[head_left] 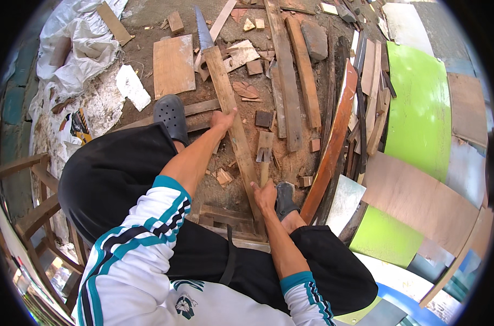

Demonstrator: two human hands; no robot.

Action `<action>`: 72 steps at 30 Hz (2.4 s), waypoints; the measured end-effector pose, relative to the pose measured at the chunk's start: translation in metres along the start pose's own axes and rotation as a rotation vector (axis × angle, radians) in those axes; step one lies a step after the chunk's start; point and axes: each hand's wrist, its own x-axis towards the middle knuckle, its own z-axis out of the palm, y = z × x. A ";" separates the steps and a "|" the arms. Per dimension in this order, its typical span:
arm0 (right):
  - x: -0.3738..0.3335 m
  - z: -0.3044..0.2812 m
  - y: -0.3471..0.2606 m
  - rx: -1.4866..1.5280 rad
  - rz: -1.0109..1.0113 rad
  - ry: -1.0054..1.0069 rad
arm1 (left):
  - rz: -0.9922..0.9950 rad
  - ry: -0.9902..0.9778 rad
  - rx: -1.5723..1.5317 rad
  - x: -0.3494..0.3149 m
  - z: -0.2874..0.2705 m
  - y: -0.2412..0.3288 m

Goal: The person sits on the ground and repeatedly strikes a long wooden plank with a hammer to break it into smaller pieces. The person adjusts the plank's position and continues chopping until several fragments are produced.

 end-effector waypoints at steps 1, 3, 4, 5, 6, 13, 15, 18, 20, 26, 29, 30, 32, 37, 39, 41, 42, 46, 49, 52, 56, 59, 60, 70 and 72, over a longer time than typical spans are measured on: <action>-0.001 0.004 -0.007 0.036 -0.031 0.004 | 0.004 0.040 -0.008 0.010 0.000 -0.005; 0.000 0.014 -0.006 0.082 -0.091 0.036 | 0.002 0.007 -0.030 0.003 -0.001 -0.004; 0.002 0.019 -0.005 0.106 -0.122 0.051 | 0.001 -0.007 -0.042 0.000 -0.002 -0.003; 0.002 0.023 -0.001 0.090 -0.097 0.026 | -0.011 0.038 -0.011 -0.010 0.001 -0.001; 0.007 0.024 -0.001 0.080 -0.077 0.006 | -0.014 0.087 0.020 -0.019 0.002 0.006; 0.010 0.021 -0.020 0.110 -0.127 -0.124 | -0.056 0.335 0.026 -0.021 -0.019 -0.015; 0.011 0.030 -0.014 0.012 -0.122 -0.109 | -0.046 0.233 -0.015 -0.025 -0.024 -0.014; 0.017 0.036 -0.005 -0.025 -0.138 -0.154 | -0.024 0.192 -0.053 -0.037 -0.030 -0.016; 0.025 0.031 0.002 0.001 -0.206 -0.235 | -0.013 0.290 -0.035 -0.039 -0.030 -0.019; 0.037 0.016 0.007 0.108 -0.196 -0.248 | -0.002 0.533 0.072 -0.040 -0.022 -0.009; 0.039 0.018 0.009 0.234 -0.116 -0.059 | -0.024 0.545 0.087 -0.045 -0.019 0.001; 0.040 0.015 0.010 0.230 -0.111 -0.033 | -0.014 0.500 0.111 -0.047 -0.021 0.003; 0.040 0.003 0.009 0.222 -0.108 0.015 | 0.053 0.440 0.190 -0.045 -0.026 -0.002; 0.033 -0.008 0.005 0.404 -0.132 -0.025 | 0.496 0.660 0.510 -0.030 -0.027 -0.042; 0.025 -0.008 -0.004 0.292 -0.240 0.017 | 0.725 0.694 0.804 -0.010 -0.036 -0.049; 0.011 -0.014 -0.027 0.168 -0.322 0.007 | 0.823 0.613 0.954 0.004 -0.050 -0.052; 0.009 -0.010 -0.029 0.097 -0.349 -0.008 | 0.813 0.520 0.951 0.007 -0.056 -0.051; -0.002 0.001 -0.028 -0.133 -0.500 -0.024 | 0.768 0.253 1.162 -0.019 -0.073 -0.014; -0.013 0.005 -0.039 -0.250 -0.635 -0.101 | 0.650 0.103 1.225 -0.026 -0.093 0.006; -0.011 0.008 -0.041 -0.292 -0.732 -0.109 | 0.633 0.080 1.187 -0.020 -0.091 0.005; 0.002 0.011 -0.056 -0.203 -0.305 -0.003 | 0.596 -0.001 1.219 -0.015 -0.087 0.008; 0.007 -0.009 -0.048 -0.130 -0.112 -0.003 | 0.526 -0.105 1.212 -0.004 -0.088 0.012; 0.007 -0.016 -0.043 -0.118 -0.104 -0.030 | 0.500 -0.132 1.217 -0.002 -0.090 0.013; -0.015 0.009 -0.075 -0.143 -0.569 -0.077 | 0.445 -0.226 1.211 0.015 -0.089 0.011; -0.016 0.019 -0.072 -0.152 -0.395 -0.019 | 0.446 -0.223 1.212 0.018 -0.089 0.012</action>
